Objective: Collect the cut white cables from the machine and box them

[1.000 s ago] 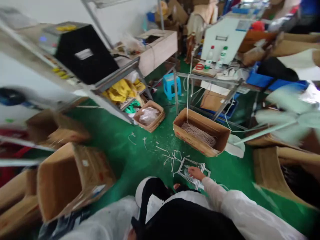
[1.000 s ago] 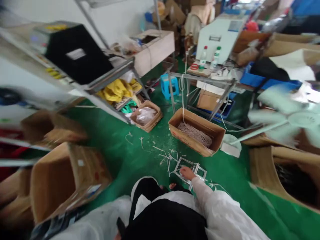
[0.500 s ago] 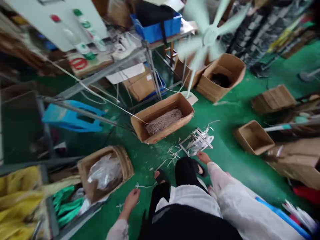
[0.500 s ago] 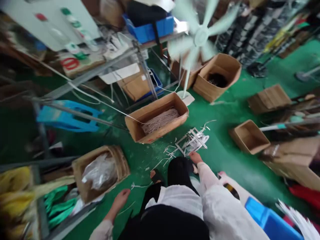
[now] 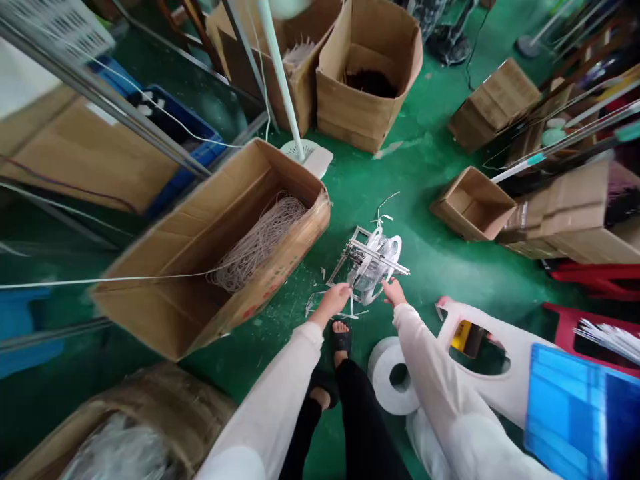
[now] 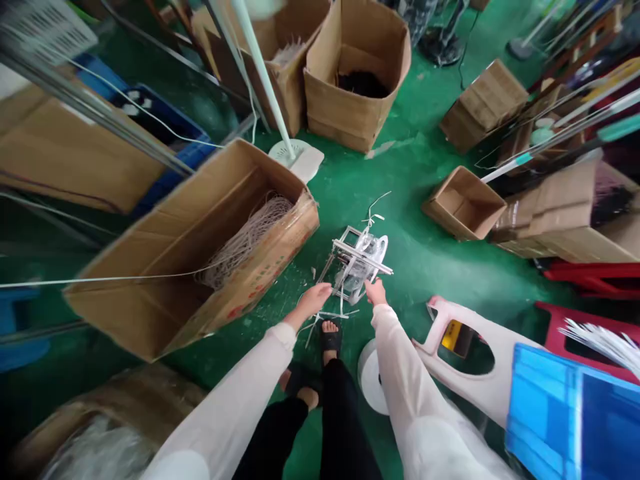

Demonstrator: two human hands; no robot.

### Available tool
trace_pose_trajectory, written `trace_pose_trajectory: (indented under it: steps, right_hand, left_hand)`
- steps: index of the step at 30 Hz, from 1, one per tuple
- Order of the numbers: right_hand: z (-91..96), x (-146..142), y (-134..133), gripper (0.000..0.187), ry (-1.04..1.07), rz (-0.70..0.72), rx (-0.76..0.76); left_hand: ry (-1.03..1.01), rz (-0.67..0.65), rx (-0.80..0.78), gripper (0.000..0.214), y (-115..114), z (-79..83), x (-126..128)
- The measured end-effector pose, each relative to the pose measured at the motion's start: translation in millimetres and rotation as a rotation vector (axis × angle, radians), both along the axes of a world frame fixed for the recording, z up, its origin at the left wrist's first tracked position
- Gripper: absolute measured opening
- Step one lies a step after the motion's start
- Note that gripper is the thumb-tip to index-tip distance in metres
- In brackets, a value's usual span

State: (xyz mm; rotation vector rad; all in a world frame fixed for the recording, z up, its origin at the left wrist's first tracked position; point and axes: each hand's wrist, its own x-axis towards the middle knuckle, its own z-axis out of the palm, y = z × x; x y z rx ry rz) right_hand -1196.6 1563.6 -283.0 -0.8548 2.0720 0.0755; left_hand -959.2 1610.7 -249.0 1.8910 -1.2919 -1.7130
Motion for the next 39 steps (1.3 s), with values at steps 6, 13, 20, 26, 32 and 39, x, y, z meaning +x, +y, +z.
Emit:
trace_pose_trajectory:
  steps: [6, 13, 20, 26, 32, 39]
  right_hand:
    - [-64.2, -20.1, -24.8, 0.037, -0.134, -0.147, -0.069]
    - [-60.3, -23.3, -14.9, 0.028, -0.189, -0.163, -0.182]
    - [-30.8, -11.2, 20.3, 0.036, -0.279, -0.149, -0.277]
    - [-8.0, 23.0, 105.5, 0.036, -0.402, -0.261, -0.225]
    - [-19.5, 71.2, 226.5, 0.037, -0.548, -0.416, -0.222]
    - [-124.6, 109.0, 320.3, 0.038, -0.705, -0.299, -0.084]
  left_hand:
    - [-0.060, -0.065, 0.001, 0.037, -65.4, -88.7, -83.5]
    - [-0.129, -0.065, 0.009, 0.020, -63.1, -96.3, -99.7]
    - [-0.120, -0.083, -0.049, 0.021, -29.1, -66.8, -82.4]
    - [-0.172, -0.113, -0.043, 0.021, 54.6, -41.4, -48.4]
    - [-0.274, -0.156, -0.032, 0.025, 163.7, -28.6, 0.1]
    - [-0.363, -0.208, -0.042, 0.030, 254.8, -75.8, 36.3]
